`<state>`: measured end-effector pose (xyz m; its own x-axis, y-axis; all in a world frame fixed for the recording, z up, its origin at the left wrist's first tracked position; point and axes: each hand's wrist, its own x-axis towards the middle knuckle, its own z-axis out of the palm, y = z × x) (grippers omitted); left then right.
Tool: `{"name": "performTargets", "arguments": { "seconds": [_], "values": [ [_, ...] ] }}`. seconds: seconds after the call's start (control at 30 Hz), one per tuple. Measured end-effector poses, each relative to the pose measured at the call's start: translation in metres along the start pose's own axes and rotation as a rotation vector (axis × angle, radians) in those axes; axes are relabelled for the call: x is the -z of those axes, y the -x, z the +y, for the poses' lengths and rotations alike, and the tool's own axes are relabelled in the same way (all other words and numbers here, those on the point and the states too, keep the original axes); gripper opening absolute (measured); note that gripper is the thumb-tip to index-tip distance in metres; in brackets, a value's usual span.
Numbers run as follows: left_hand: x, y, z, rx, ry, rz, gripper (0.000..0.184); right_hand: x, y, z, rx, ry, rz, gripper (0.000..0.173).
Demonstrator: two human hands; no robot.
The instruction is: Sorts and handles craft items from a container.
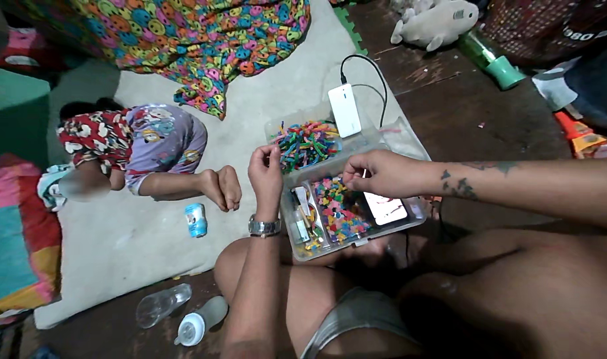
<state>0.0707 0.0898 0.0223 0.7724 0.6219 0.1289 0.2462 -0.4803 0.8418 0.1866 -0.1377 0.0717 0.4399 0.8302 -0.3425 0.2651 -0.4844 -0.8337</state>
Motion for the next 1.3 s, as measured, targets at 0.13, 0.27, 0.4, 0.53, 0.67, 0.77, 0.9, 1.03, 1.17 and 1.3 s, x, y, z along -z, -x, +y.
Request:
{"name": "performTargets", "arguments": {
  "seconds": [0.13, 0.27, 0.4, 0.53, 0.67, 0.77, 0.9, 1.03, 1.17, 1.3],
  "values": [
    [-0.001, -0.004, 0.002, 0.097, -0.093, 0.004, 0.038, 0.007, 0.001, -0.004, -0.019, -0.019, -0.014, 0.011],
    [0.002, 0.009, 0.012, -0.020, -0.009, -0.182, 0.024, 0.018, 0.000, -0.006, -0.045, -0.053, -0.052, 0.011],
    [-0.012, 0.018, 0.020, -0.107, -0.092, -0.738, 0.024, 0.021, 0.000, -0.008, -0.059, -0.071, -0.047, 0.013],
    [-0.058, 0.034, 0.015, -0.130, -0.503, -1.143, 0.028, 0.023, 0.000, -0.012, -0.079, -0.062, -0.045, 0.013],
    [-0.092, 0.056, -0.002, -0.207, -0.722, -1.436, 0.039, 0.024, 0.001, -0.012, -0.084, -0.080, -0.058, 0.012],
    [-0.102, 0.058, -0.012, -0.202, -0.855, -1.397, 0.036, 0.022, 0.002, -0.011, -0.083, -0.098, -0.073, 0.010],
    [-0.097, 0.030, -0.003, -0.129, -0.882, -1.156, 0.031, 0.022, 0.004, -0.010, -0.084, -0.085, -0.103, 0.011],
    [-0.088, 0.021, 0.011, -0.193, -0.805, -1.161, 0.037, 0.023, 0.003, -0.009, -0.075, -0.099, -0.077, 0.011],
    [-0.094, 0.039, 0.001, -0.415, -0.657, -1.515, 0.014, 0.024, 0.003, -0.011, -0.090, -0.080, -0.104, 0.013],
    [-0.098, 0.047, -0.011, -0.313, -0.803, -1.588, 0.040, 0.023, 0.005, -0.014, -0.099, -0.075, -0.126, 0.013]
  ]
}}
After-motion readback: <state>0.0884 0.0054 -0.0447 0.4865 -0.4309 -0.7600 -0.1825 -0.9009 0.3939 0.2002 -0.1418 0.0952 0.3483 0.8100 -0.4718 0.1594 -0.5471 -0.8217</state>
